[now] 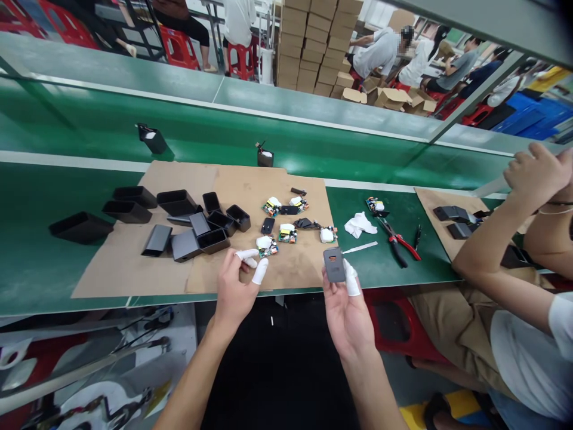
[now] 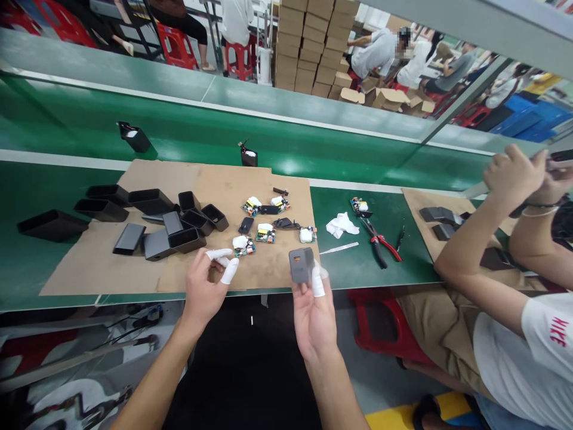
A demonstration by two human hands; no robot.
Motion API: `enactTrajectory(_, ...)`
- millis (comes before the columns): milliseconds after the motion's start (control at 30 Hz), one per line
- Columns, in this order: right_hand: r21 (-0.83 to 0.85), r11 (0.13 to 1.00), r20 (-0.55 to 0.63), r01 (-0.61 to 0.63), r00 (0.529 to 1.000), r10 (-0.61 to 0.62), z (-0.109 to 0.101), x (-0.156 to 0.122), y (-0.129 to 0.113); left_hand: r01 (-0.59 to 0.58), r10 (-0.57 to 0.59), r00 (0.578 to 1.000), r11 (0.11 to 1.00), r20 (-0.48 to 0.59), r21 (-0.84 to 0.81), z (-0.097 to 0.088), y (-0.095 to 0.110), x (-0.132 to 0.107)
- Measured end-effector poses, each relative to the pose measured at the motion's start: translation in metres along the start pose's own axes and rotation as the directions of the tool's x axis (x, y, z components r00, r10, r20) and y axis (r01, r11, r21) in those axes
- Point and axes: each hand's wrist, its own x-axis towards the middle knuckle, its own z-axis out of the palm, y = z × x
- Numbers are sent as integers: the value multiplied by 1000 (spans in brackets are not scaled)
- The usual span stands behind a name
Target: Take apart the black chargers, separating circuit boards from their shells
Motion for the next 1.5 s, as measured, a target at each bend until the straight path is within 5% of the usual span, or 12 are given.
enactTrajectory(67,-241,920,-53,310,942,-331,-6,9,4,-3,3,1000,1000,2,-3,0,0,0)
enactTrajectory(167,-575,503,204,645,708,-676,-25,24,8,-4,4,1000,1000,4,-4,0,0,-1)
enactTrajectory(233,-642,268,413,719,618,-669,-37,32,12,0,0,1000,1000,8,-3,0,1,-2)
enactTrajectory(333,-652,145,537,744,589,-604,-48,37,19,7,-7,1000,1000,15,6,0,2,-2)
enactTrajectory(1500,-604,152,632,782,587,-506,-37,42,23,10,-11,1000,1000,15,18,0,6,-3)
